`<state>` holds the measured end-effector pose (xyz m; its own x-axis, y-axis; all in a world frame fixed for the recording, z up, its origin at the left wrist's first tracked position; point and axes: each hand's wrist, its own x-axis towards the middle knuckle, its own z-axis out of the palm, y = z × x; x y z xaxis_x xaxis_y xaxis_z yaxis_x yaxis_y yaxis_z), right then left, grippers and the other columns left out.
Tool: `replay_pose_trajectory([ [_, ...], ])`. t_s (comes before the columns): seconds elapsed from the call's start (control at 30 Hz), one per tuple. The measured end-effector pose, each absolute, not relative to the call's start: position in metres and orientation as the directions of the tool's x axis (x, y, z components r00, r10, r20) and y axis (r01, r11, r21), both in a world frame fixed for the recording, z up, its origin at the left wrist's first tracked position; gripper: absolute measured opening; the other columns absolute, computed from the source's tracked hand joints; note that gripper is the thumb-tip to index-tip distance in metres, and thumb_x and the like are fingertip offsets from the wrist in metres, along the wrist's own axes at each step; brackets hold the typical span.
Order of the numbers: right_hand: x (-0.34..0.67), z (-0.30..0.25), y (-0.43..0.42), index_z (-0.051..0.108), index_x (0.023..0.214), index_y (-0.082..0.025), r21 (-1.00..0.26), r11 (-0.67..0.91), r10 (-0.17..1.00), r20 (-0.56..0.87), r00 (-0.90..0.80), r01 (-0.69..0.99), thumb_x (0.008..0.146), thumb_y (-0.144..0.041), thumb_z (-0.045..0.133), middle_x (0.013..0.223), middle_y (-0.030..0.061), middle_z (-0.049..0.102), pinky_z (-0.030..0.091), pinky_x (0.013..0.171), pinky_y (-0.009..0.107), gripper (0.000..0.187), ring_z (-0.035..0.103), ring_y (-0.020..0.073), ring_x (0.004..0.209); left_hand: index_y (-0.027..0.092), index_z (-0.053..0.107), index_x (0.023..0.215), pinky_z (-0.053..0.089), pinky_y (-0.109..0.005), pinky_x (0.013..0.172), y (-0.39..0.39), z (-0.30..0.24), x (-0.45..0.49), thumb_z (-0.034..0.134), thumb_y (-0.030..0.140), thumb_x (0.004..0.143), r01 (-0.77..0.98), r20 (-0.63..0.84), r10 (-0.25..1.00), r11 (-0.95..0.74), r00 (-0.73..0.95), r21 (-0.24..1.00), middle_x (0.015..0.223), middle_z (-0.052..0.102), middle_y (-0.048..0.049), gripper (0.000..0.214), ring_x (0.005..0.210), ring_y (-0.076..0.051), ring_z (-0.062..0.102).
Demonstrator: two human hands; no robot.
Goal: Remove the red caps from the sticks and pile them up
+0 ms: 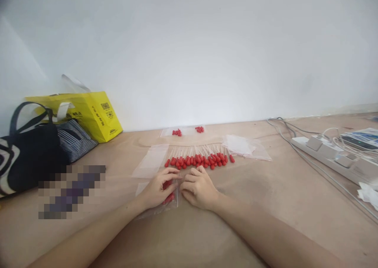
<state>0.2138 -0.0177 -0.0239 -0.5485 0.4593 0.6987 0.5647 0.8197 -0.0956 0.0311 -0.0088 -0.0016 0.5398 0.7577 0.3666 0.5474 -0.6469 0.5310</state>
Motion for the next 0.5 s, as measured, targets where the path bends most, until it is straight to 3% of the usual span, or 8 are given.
replay_pose_trajectory([
  [0.23, 0.216, -0.02, -0.022, 0.059, 0.073, -0.021, 0.101, 0.831, 0.281, 0.773, -0.569, 0.548, 0.079, -0.016, 0.046, 0.059, -0.003, 0.056, 0.022, 0.068, 0.032, 0.016, 0.039, 0.0113, 0.066, 0.024, 0.055, 0.109, 0.035, -0.034, 0.093, -0.004, 0.009, 0.024, 0.045, 0.016, 0.08, 0.477, 0.223, 0.678, -0.677, 0.701, 0.561, 0.117, 0.045, -0.0067, 0.031, 0.11, -0.018, 0.042],
  [0.4, 0.219, -0.021, -0.022, 0.058, 0.076, -0.022, 0.206, 0.822, 0.199, 0.769, -0.608, 0.53, 0.08, -0.016, 0.045, 0.06, -0.004, 0.056, 0.021, 0.07, 0.033, 0.016, 0.041, 0.0104, 0.066, 0.018, 0.047, 0.113, 0.044, -0.024, 0.064, 0.006, 0.006, 0.022, 0.059, 0.022, 0.071, 0.472, -0.007, 0.764, -0.391, 0.645, 0.79, 0.09, 0.057, -0.0026, 0.043, 0.069, -0.01, 0.052],
  [0.5, 0.22, -0.022, -0.02, 0.059, 0.074, -0.022, 0.191, 0.829, 0.205, 0.769, -0.605, 0.525, 0.08, -0.015, 0.046, 0.06, -0.004, 0.056, 0.022, 0.07, 0.033, 0.016, 0.04, 0.0108, 0.066, 0.013, 0.051, 0.105, 0.042, -0.021, 0.058, 0.011, 0.001, 0.022, 0.062, 0.022, 0.068, 0.391, -0.065, 0.802, -0.217, 0.594, 0.894, 0.071, 0.057, 0.0018, 0.04, 0.06, -0.008, 0.051],
])
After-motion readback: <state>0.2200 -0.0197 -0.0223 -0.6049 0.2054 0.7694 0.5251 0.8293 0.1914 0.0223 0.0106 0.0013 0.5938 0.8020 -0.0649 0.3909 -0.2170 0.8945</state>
